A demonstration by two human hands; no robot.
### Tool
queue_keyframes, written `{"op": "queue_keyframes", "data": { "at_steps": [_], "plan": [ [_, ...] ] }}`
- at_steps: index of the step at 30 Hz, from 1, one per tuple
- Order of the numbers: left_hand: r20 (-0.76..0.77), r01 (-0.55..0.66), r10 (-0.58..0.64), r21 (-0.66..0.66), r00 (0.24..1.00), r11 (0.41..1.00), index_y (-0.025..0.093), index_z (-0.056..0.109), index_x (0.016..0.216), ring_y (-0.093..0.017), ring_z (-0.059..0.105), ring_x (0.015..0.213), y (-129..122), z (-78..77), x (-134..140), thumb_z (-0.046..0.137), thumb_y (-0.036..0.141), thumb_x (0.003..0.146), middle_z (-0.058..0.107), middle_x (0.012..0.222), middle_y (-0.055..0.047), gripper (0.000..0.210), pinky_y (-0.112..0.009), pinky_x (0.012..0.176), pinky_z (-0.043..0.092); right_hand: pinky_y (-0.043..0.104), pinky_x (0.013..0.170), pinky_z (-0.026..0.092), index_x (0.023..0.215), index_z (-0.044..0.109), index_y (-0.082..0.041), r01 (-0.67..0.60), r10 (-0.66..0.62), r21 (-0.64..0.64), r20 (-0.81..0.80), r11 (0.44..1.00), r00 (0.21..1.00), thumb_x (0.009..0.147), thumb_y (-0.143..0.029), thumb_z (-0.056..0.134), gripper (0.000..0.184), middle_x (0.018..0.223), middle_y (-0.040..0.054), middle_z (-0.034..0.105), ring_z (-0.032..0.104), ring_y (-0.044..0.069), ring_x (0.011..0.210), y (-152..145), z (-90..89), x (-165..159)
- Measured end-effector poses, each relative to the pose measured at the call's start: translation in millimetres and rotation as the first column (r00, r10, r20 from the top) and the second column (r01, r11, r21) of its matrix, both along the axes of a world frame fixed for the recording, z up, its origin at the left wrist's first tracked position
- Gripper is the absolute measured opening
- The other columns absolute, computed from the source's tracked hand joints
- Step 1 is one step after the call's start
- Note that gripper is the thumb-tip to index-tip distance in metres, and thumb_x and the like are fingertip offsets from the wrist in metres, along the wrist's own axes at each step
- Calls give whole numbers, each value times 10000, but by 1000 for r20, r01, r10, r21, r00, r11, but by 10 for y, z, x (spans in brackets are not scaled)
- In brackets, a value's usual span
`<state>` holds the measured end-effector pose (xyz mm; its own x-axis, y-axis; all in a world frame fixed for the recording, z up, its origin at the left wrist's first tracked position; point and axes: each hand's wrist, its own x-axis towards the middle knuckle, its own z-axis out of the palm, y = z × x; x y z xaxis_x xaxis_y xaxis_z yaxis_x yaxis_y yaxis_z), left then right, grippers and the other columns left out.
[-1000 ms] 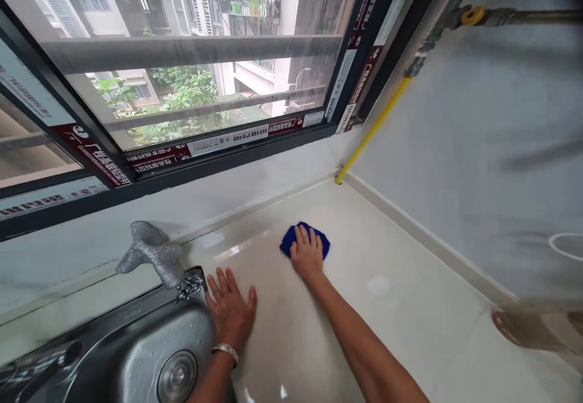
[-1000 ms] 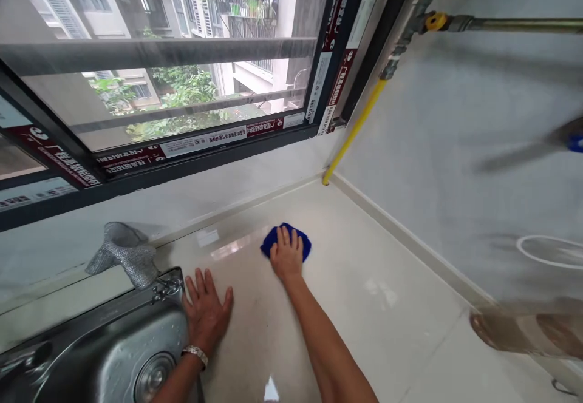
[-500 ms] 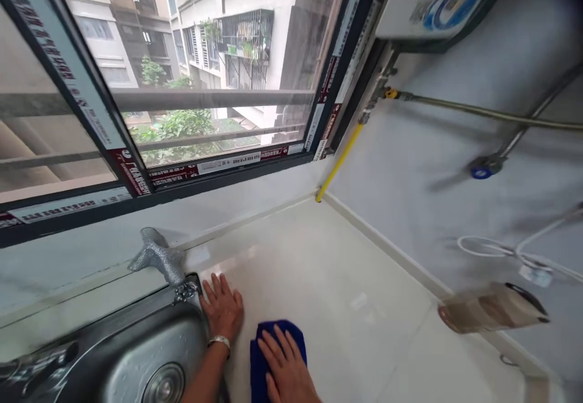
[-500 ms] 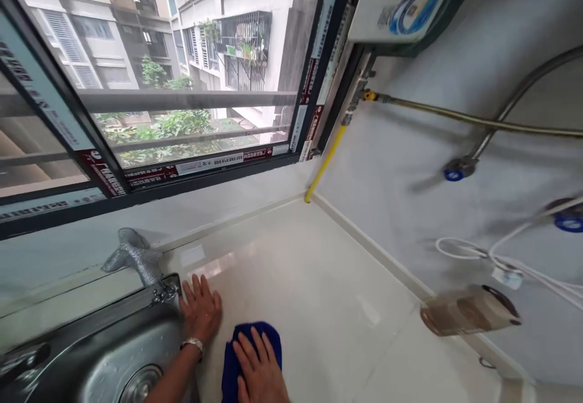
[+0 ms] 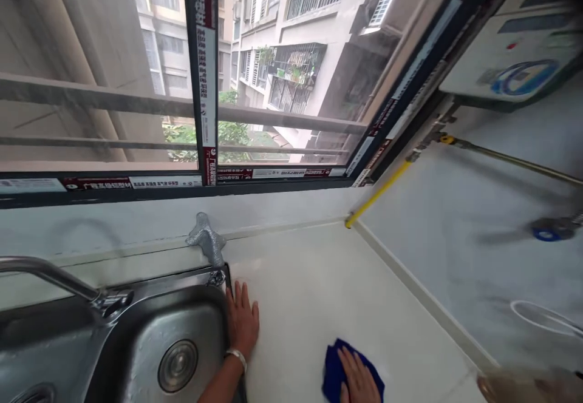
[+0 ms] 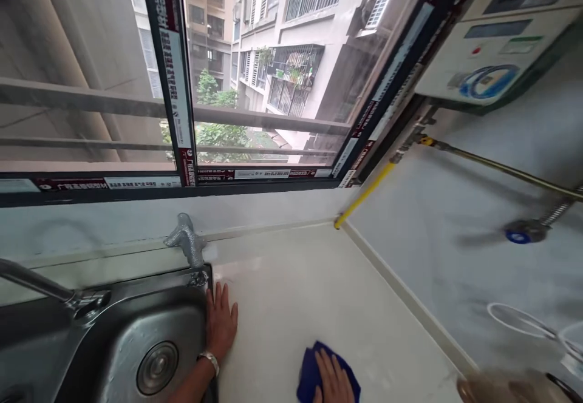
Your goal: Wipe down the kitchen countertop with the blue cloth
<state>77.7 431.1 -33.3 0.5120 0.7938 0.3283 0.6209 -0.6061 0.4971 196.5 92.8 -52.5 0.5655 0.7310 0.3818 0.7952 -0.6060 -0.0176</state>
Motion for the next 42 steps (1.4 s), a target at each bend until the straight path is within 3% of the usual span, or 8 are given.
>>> {"op": "queue_keyframes", "data": {
  "at_steps": [4, 10, 17, 27, 31, 36, 39, 42],
  "plan": [
    [44, -2, 3, -24, 999, 1000, 81, 385, 1494, -270, 2, 1545, -52, -31, 22, 321, 230, 990, 325, 1613, -142, 530, -521, 1248, 253, 548, 1098, 395, 1574, 183, -240, 192, -190, 77, -26, 978, 981, 956, -381, 302, 645, 1517, 87, 450, 423, 325, 1382, 380, 45, 450],
    [42, 29, -26, -71, 999, 997, 152, 306, 1538, -248, 42, 1547, -43, 23, -9, 331, 202, 992, 280, 1640, -96, 549, -525, 1240, 288, 590, 1103, 324, 1478, 410, -98, 466, -454, 106, -117, 878, 883, 957, -387, 211, 628, 1474, 183, 470, 390, 386, 1357, 1489, 299, 1020],
    [-9, 39, -40, -50, 999, 998, 192, 174, 1574, -275, 75, 1544, -79, 47, -28, 350, 179, 984, 260, 1645, -97, 615, -550, 1218, 336, 633, 1105, 276, 1485, 377, -89, 490, -471, 73, -188, 869, 862, 956, -362, 237, 612, 1508, 185, 413, 314, 396, 1382, 2699, 315, 1417],
    [-71, 75, -83, -115, 994, 991, 298, 396, 1502, -279, -5, 1546, -70, 86, -60, 390, 118, 949, 280, 1638, 26, 582, -573, 1220, 335, 583, 1166, 188, 1538, 281, -104, 87, -90, -23, -260, 996, 961, 971, -329, 273, 609, 1583, 127, 336, 192, 381, 1451, 4123, 403, 703],
    [-64, 88, -99, -153, 993, 984, 276, 425, 1488, -288, -19, 1545, -57, 98, -59, 387, 135, 954, 366, 1601, 37, 555, -597, 1208, 352, 538, 1194, 155, 1545, 275, -149, -192, 178, -21, -294, 981, 939, 978, -324, 312, 594, 1598, 69, 326, 160, 341, 1473, 4215, 500, 349],
    [-42, 74, -84, -204, 996, 976, 227, 561, 1389, -314, 54, 1545, -50, 83, -58, 368, 178, 973, 532, 1489, -11, 461, -609, 1209, 335, 462, 1231, 140, 1522, 338, -284, -599, 561, 3, -356, 801, 748, 961, -304, 403, 565, 1590, -48, 345, 186, 254, 1486, 4188, 567, 180],
    [19, 74, -71, -228, 997, 971, 242, 528, 1417, -312, 122, 1538, -33, 55, -63, 376, 184, 969, 504, 1513, -27, 476, -608, 1211, 315, 460, 1238, 162, 1511, 363, -281, -625, 582, 17, -384, 781, 717, 957, -312, 422, 557, 1587, -44, 350, 205, 242, 1488, 4180, 576, 204],
    [122, 45, -14, -256, 992, 966, 182, 559, 1374, -309, 199, 1521, -3, -7, -67, 371, 184, 957, 379, 1589, -108, 458, -587, 1210, 308, 488, 1227, 207, 1509, 370, -249, -557, 523, 19, -372, 830, 767, 964, -315, 406, 550, 1582, -15, 359, 231, 259, 1482, 4081, 576, 235]
  ]
}}
